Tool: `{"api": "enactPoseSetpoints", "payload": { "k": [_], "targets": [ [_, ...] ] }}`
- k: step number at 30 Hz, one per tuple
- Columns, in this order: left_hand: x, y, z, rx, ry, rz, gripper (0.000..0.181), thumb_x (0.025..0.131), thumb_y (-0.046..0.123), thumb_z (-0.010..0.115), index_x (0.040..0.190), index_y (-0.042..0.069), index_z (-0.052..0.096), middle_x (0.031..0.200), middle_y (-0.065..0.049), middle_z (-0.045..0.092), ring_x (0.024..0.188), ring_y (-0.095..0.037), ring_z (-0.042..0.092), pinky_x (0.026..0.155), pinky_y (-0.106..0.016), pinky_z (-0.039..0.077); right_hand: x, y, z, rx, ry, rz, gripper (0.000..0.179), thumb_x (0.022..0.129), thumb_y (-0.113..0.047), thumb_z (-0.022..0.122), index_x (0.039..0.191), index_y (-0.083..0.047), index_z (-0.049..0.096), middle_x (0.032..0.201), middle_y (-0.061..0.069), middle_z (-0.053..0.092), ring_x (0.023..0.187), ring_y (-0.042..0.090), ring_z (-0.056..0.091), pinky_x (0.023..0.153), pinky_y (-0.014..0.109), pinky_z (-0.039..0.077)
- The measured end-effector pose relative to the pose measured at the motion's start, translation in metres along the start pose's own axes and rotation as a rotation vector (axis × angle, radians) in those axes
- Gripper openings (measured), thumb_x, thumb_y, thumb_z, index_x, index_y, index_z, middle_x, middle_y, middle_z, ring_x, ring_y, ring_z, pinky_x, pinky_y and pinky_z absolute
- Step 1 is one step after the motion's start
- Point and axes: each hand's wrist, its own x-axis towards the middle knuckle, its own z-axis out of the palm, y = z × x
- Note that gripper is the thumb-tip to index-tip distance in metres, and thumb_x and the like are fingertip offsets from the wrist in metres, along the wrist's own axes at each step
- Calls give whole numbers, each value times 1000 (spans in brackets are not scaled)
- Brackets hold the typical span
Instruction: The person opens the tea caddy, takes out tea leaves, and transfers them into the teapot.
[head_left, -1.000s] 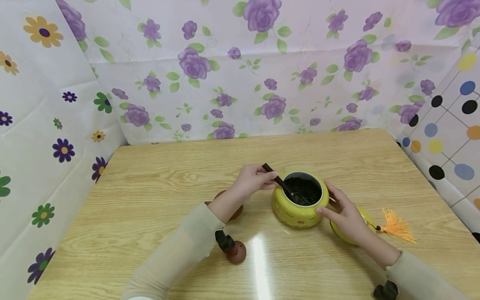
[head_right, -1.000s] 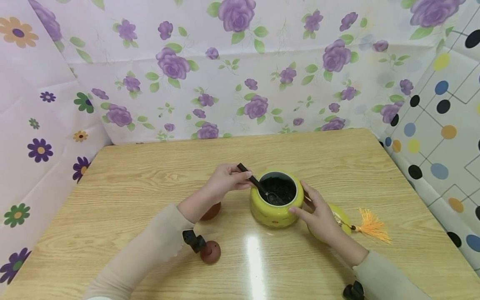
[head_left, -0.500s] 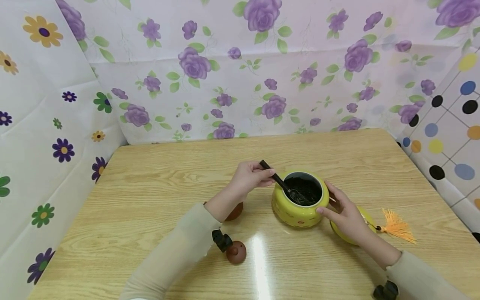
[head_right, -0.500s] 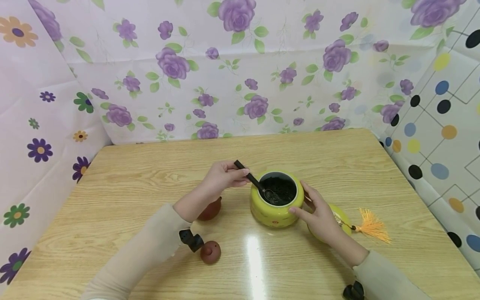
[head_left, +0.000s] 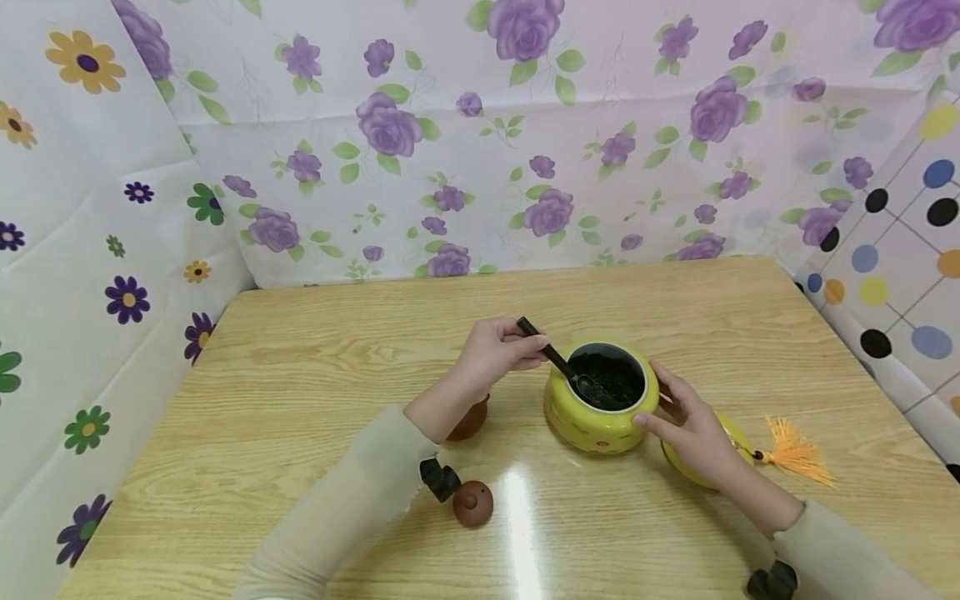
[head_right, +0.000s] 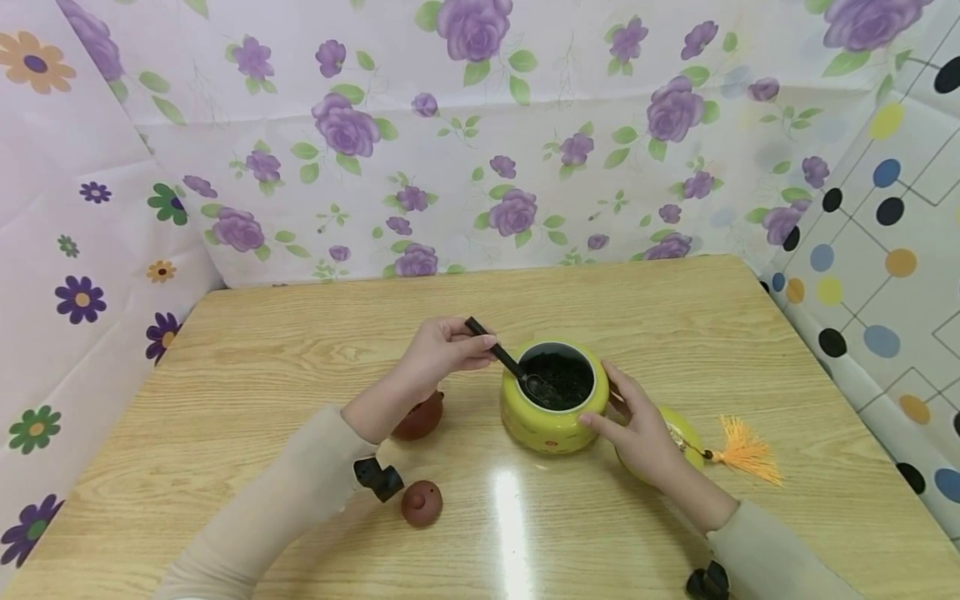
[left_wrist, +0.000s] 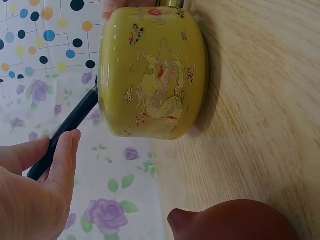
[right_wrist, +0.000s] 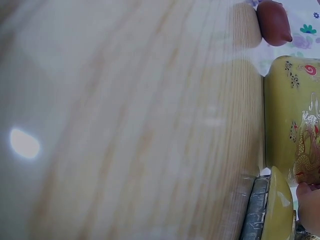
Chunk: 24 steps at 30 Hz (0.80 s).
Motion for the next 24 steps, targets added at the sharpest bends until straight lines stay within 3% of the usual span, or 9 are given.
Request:
{"api": "enactPoseSetpoints", "payload": {
  "k": [12, 24],
  "targets": [
    [0, -3, -4, -17, -3, -28, 21, 91, 4, 62, 108, -9, 64, 102, -24, 69, 74, -10, 69, 79, -27, 59, 0, -1, 0, 1, 1, 0, 74, 89, -7, 66, 148, 4, 23, 148, 27, 30, 117, -20, 33, 94, -1, 35],
    [1, -12, -10, -139, 17, -74, 23, 93, 3, 59, 110, -12, 61, 97, -20, 67, 80, -16, 70, 80, -25, 58, 0, -1, 0, 3, 1, 1, 74, 89, -7, 66, 149, 3, 23, 148, 28, 29, 117, -21, 32, 94, -2, 34]
  ]
}}
